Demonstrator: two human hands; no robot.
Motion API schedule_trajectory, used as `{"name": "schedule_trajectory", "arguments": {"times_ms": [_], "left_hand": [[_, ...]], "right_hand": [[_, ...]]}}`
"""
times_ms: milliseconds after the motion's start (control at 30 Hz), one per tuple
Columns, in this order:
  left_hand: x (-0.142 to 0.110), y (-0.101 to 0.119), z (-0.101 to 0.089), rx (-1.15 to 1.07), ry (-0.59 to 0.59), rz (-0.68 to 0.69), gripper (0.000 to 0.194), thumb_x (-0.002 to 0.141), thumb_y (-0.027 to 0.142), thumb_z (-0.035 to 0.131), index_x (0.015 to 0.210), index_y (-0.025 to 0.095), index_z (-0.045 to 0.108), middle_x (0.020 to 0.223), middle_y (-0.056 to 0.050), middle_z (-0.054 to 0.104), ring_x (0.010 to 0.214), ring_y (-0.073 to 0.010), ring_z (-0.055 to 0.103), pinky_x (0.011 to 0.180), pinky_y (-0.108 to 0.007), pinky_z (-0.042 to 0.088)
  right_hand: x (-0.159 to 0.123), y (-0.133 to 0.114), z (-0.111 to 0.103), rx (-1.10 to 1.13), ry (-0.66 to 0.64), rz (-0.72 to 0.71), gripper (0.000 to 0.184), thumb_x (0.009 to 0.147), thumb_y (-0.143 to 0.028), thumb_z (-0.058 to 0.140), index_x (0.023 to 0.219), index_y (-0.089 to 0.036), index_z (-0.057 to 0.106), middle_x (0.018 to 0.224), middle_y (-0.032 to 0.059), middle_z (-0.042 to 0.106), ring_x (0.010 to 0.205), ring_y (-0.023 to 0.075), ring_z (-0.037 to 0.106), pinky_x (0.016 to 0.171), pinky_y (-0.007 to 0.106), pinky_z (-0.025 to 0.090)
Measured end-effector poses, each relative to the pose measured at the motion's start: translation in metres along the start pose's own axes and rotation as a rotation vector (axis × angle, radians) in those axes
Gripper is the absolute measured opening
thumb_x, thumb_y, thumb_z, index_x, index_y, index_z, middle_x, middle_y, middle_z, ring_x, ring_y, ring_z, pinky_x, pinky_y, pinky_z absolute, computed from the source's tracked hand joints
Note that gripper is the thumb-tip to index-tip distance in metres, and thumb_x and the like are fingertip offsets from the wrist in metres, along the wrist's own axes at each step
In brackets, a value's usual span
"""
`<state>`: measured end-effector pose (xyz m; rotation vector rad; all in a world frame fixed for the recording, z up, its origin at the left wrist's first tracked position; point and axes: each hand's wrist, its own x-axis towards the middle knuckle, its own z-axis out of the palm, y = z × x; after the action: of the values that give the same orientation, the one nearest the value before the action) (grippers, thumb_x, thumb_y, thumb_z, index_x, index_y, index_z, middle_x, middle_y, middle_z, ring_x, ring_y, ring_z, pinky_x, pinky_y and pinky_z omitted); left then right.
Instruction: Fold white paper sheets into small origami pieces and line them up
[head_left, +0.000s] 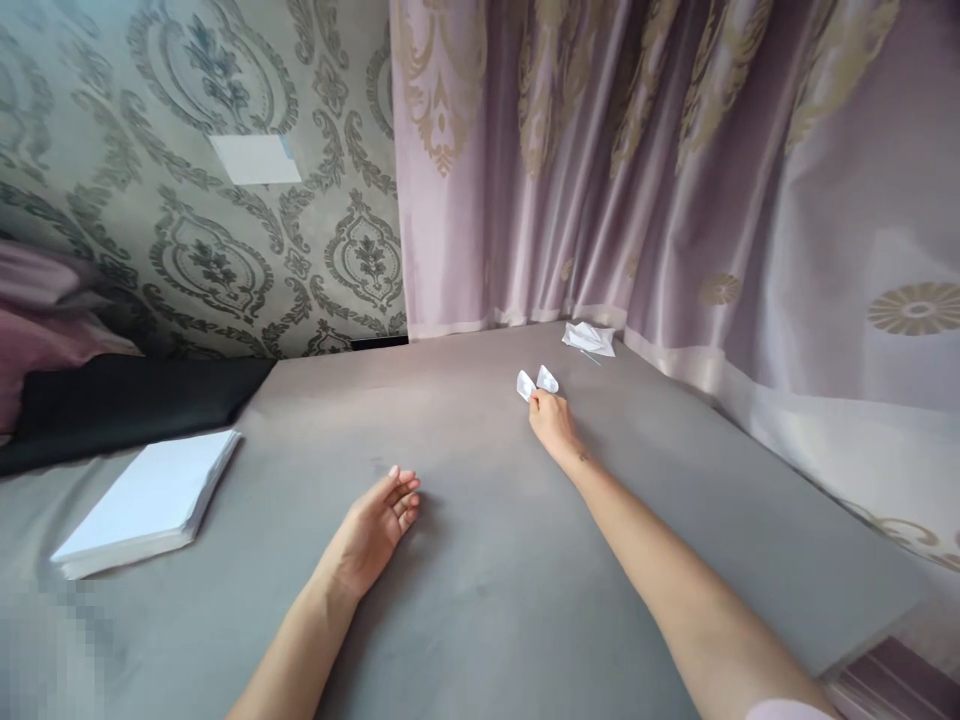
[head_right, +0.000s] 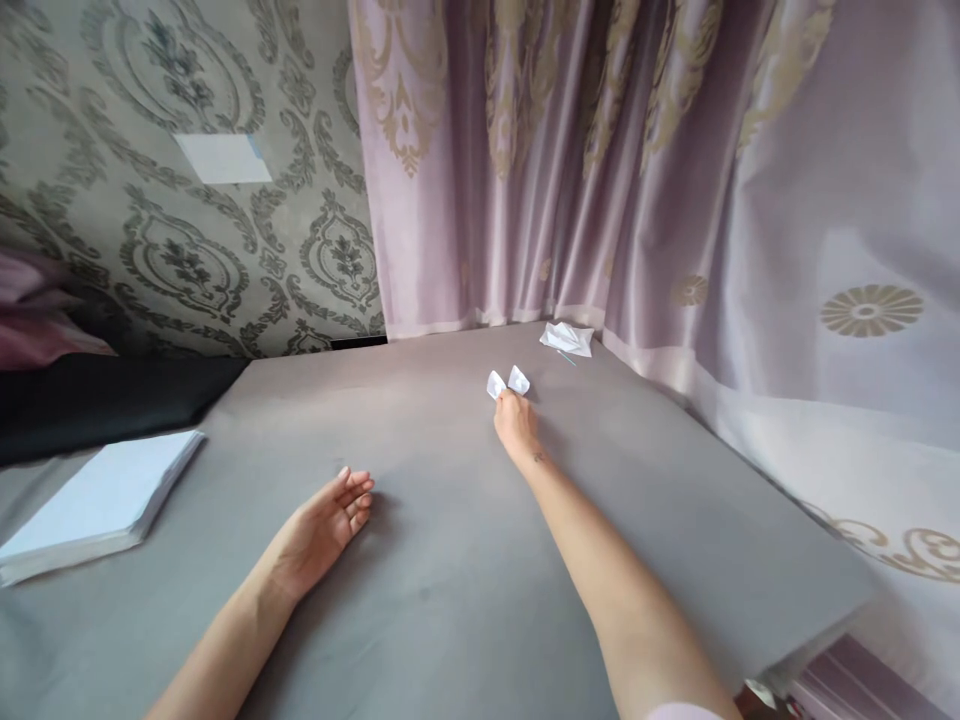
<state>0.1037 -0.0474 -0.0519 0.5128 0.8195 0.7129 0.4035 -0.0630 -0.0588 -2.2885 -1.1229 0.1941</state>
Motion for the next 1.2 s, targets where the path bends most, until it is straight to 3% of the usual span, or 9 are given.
{"name": "schedule_trajectory", "arguments": {"times_ms": [233, 933, 1067, 1200], "left_hand": [[0.000, 0.001, -0.002, 0.014, 0.014, 0.001, 0.016, 0.091, 0.016, 0.052, 0.083, 0.010, 0.065, 0.079, -0.006, 0.066, 0.062, -0.0106, 0.063, 0.056, -0.021, 0.054], [0.003, 0.001, -0.003, 0.035, 0.021, 0.004, 0.015, 0.090, 0.012, 0.051, 0.084, 0.011, 0.064, 0.077, -0.005, 0.066, 0.060, -0.0099, 0.062, 0.055, -0.020, 0.054], [0.002, 0.003, -0.003, 0.040, 0.027, 0.005, 0.014, 0.090, 0.012, 0.051, 0.083, 0.011, 0.064, 0.076, -0.005, 0.066, 0.058, -0.0098, 0.062, 0.053, -0.020, 0.054], [0.002, 0.004, -0.003, 0.061, 0.046, 0.033, 0.011, 0.087, 0.010, 0.054, 0.081, 0.011, 0.063, 0.074, -0.005, 0.066, 0.057, -0.0096, 0.061, 0.053, -0.020, 0.053]], "right_hand": [[0.016, -0.001, 0.007, -0.135, -0.021, -0.012, 0.030, 0.093, -0.019, 0.040, 0.105, -0.016, 0.067, 0.102, 0.0170, 0.067, 0.097, 0.0277, 0.062, 0.078, 0.035, 0.042], [0.014, -0.009, 0.004, -0.224, -0.046, -0.018, 0.029, 0.092, -0.021, 0.042, 0.114, -0.015, 0.061, 0.105, 0.0188, 0.066, 0.102, 0.0289, 0.062, 0.082, 0.036, 0.043], [0.003, -0.018, -0.005, -0.223, -0.040, -0.023, 0.033, 0.093, -0.023, 0.042, 0.122, -0.014, 0.054, 0.108, 0.0192, 0.065, 0.104, 0.0285, 0.061, 0.082, 0.035, 0.043], [-0.038, -0.036, -0.004, -0.206, -0.085, -0.097, 0.036, 0.096, -0.026, 0.035, 0.128, -0.014, 0.047, 0.107, 0.0183, 0.066, 0.101, 0.0257, 0.062, 0.080, 0.033, 0.042]]}}
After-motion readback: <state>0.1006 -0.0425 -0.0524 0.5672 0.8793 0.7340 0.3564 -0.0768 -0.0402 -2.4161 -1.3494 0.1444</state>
